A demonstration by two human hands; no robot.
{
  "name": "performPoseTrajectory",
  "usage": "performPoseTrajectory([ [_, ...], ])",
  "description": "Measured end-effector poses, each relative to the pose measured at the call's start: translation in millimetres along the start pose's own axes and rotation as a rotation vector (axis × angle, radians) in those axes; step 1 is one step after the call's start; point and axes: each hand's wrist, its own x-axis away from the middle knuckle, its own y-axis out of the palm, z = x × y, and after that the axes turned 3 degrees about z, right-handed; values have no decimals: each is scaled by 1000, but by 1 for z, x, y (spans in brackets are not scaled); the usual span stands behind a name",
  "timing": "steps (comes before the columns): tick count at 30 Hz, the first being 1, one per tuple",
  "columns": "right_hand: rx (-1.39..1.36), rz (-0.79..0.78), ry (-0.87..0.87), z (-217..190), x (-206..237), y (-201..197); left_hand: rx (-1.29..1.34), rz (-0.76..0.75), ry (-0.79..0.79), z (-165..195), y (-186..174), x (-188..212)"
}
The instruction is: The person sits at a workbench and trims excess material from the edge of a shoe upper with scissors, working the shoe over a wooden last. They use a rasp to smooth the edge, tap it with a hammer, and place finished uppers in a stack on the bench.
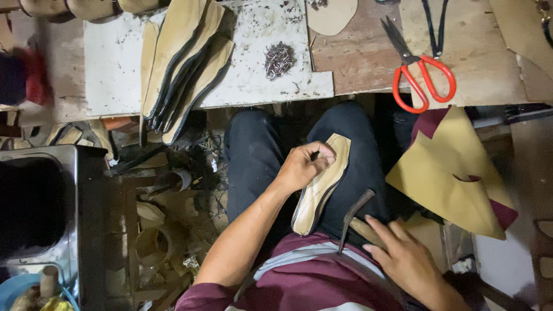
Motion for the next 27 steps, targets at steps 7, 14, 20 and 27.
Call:
performPoseTrajectory([
  [7, -204, 485, -307, 2, -12, -1, -61, 0, -39, 5, 2, 2],
  [14, -259, 396, -178, -15, -54, -1, -59, 1, -26, 4, -3, 1],
  [20, -474, 499, -239, -26, -48, -3, -41, -5, -50, -1, -5, 0],
  [27, -373, 319, 27, -21, -60, 4, -105, -38, -101, 17, -12, -1],
])
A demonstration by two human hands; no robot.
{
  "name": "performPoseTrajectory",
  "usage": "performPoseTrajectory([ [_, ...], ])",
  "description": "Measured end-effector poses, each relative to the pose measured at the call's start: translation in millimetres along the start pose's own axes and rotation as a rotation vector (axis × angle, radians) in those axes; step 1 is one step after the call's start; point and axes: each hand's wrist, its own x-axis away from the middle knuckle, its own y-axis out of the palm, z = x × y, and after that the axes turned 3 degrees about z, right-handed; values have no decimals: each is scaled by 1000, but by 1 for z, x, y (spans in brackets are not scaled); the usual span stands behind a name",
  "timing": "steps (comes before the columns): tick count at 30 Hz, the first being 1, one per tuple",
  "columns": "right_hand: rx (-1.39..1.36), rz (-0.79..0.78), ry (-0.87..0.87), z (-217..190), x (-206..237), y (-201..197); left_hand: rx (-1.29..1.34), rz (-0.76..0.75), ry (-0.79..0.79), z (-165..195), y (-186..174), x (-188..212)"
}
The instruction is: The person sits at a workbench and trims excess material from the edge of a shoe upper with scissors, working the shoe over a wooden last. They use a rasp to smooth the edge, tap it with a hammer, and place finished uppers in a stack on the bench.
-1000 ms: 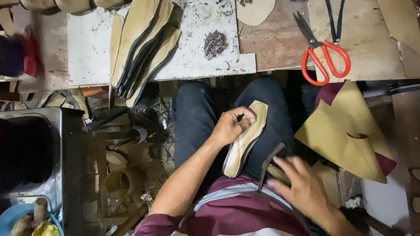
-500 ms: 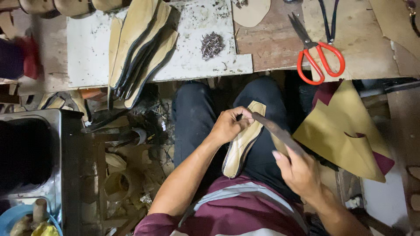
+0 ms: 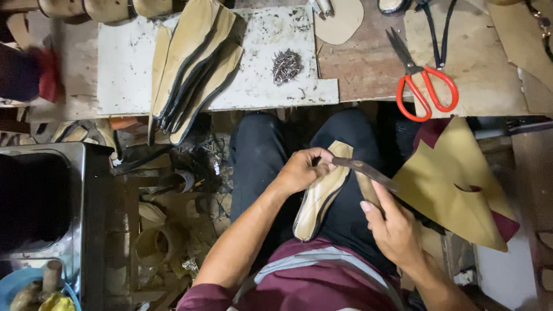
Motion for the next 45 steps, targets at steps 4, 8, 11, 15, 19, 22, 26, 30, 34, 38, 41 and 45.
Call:
performPoseTrajectory([
  [4, -216, 117, -197, 4, 21, -9, -71, -44, -91, 8, -5, 1],
  [8, -242, 117, -301, 7, 21, -7, 2, 5, -27, 9, -2, 2],
  [11, 113, 150, -363, 5, 3, 3, 14, 7, 16, 7, -2, 2],
  [15, -69, 91, -174, -10, 3, -2, 8, 5, 48, 1, -5, 0],
  [19, -231, 129, -358, -18, 12, -11, 27, -6, 7, -4, -3, -3],
  [22, 138, 145, -501, -11, -2, 1, -28, 7, 71, 0, -3, -4],
  [26, 263, -14, -247, -1, 7, -7, -111, 7, -59, 14, -8, 4],
  [30, 455, -42, -231, 0, 47, -28, -582, 172, 193, 34, 2, 26],
  [34, 493, -62, -336, -3, 62, -38, -759, 132, 141, 54, 22, 37],
  [38, 363, -7, -306, -7, 46, -49, -700, 123, 134, 61, 26, 38],
  [41, 301, 45, -328, -2, 13, -65, -316, 69, 216, 52, 2, 40],
  [45, 442, 95, -438, 21, -49, -95, 649, -210, 232, 31, -31, 55],
])
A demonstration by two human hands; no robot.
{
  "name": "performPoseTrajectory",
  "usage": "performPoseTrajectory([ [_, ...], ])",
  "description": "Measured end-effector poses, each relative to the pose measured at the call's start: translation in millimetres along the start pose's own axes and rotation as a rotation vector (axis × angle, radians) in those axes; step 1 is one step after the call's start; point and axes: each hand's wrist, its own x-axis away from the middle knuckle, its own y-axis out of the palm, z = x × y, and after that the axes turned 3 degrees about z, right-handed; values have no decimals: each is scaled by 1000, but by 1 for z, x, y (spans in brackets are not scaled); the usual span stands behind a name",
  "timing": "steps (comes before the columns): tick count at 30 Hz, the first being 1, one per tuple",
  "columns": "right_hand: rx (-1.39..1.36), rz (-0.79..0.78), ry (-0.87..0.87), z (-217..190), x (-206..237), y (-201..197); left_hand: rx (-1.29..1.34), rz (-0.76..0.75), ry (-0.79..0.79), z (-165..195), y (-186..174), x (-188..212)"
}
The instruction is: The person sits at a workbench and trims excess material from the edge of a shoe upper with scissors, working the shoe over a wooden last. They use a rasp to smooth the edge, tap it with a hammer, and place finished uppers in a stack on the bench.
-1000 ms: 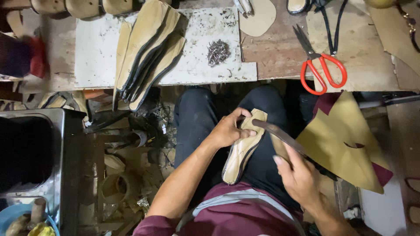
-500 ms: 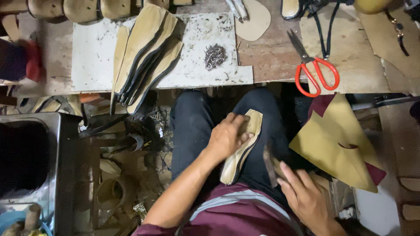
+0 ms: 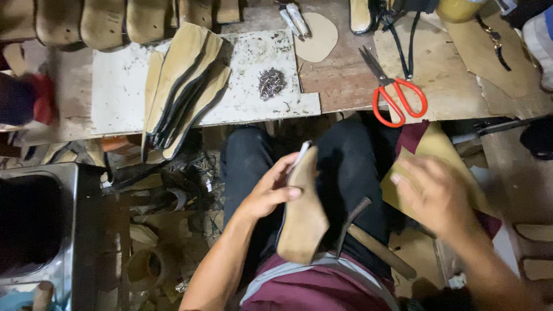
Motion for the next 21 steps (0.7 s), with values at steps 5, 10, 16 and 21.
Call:
performPoseTrajectory([
  [5, 154, 89, -17, 58, -67, 28, -314, 226, -99, 5, -8, 26],
  [10, 125, -26, 36, 86, -117, 50, -510, 317, 23, 26, 2, 38],
  [16, -260, -264, 354, 96, -143, 56, -518, 525, 40, 26, 2, 47],
  [21, -829, 22, 560, 92, -100, 73, -65, 661, 87, 1, -16, 55],
])
